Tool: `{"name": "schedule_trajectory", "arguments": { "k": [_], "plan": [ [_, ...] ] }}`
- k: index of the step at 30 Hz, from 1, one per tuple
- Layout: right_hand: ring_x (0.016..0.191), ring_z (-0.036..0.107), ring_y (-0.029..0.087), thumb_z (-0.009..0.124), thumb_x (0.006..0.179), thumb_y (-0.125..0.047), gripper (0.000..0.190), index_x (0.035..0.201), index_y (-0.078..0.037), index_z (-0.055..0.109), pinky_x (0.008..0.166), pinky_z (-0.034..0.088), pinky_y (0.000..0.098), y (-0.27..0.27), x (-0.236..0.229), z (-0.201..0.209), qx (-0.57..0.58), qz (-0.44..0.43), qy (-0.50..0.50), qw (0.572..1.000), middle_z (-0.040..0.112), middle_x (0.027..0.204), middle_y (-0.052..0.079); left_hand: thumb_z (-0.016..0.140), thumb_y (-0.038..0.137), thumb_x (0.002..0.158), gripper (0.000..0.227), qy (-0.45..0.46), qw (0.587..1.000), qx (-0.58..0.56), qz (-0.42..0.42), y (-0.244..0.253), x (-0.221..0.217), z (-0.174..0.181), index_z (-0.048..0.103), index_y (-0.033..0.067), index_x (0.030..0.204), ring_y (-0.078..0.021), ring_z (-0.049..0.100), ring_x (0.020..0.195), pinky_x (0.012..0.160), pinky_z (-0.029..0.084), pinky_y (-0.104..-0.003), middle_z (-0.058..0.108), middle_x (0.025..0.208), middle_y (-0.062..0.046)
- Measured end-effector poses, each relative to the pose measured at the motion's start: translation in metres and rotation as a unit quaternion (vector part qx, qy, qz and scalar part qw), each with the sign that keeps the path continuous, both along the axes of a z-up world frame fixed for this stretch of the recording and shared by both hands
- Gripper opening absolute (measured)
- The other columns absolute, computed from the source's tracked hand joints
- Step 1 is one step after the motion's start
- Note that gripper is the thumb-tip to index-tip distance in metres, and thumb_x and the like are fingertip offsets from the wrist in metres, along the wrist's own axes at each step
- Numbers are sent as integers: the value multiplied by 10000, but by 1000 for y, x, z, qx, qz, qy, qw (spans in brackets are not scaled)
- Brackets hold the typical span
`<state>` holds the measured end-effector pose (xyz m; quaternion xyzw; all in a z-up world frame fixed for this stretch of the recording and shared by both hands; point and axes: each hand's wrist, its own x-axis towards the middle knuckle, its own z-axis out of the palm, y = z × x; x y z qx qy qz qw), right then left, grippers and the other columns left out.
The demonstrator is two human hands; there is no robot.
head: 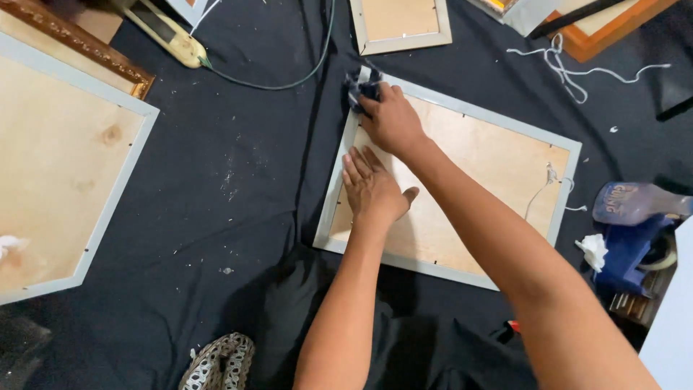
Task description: Cleaning the back of a picture frame with a brush and cloth before attaching a hanging wire for display.
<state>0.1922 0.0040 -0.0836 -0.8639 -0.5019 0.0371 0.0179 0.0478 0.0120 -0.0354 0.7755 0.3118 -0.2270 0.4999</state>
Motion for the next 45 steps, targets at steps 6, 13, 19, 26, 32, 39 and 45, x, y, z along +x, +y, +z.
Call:
{"name": "schedule_trajectory", "arguments": {
  "k": [6,13,19,26,32,39,45],
  "plan": [
    [1036,579,330,757,837,-243,493,1328,-225,712,883,525,414,-15,-3,-12,11,88,-26,996,540,1126,94,649,316,919,1048,20,996,-91,9,44,-11,98,-21,-111,1601,-428,55,1579,1296,-33,-488,44,1683,-328],
    [887,571,382,712,804,-125,357,1149,-149,800,761,509,454,3,24,-14,119,-122,-79,982,578,1090,176,746,659,853,1281,-59,982,165,-69,-20,-1,-39,93,-205,1538,-621,-29,1497,1190,20,-596,28,1572,-515],
    [804,585,434,668,782,-88,374,1126,-114,811,679,504,508,-75,45,6,101,-146,-94,980,612,1020,245,705,673,835,1259,-57,985,155,-50,-7,-2,-28,106,-164,1559,-563,-14,1527,1211,32,-553,45,1607,-461],
    [932,693,385,694,861,-308,277,1103,-242,813,774,573,526,-234,128,-13,-39,-427,-136,893,586,1039,119,677,529,899,1113,20,999,33,-37,10,-6,27,79,-56,1634,-495,-60,1565,1262,13,-542,-39,1682,-338],
    [1057,626,441,678,889,-188,292,1159,-112,760,867,552,529,-134,45,28,105,-327,-53,938,570,1069,180,657,559,903,1136,33,997,42,-48,9,-4,23,37,-40,1643,-481,-74,1567,1268,2,-532,-70,1684,-328],
    [1063,593,385,648,918,-193,313,1201,-131,766,848,608,482,-181,56,28,-8,-283,-110,953,499,1094,147,643,587,898,1133,33,997,42,-50,13,-5,22,58,-38,1642,-474,-51,1572,1265,37,-533,-48,1688,-324],
    [969,687,455,766,827,-367,465,1072,29,767,810,595,528,-337,178,27,-107,-487,-86,863,610,1065,261,629,588,901,1132,53,994,64,-64,9,-3,23,43,-32,1645,-456,-45,1578,1267,30,-536,-47,1693,-313]
  ]
}}
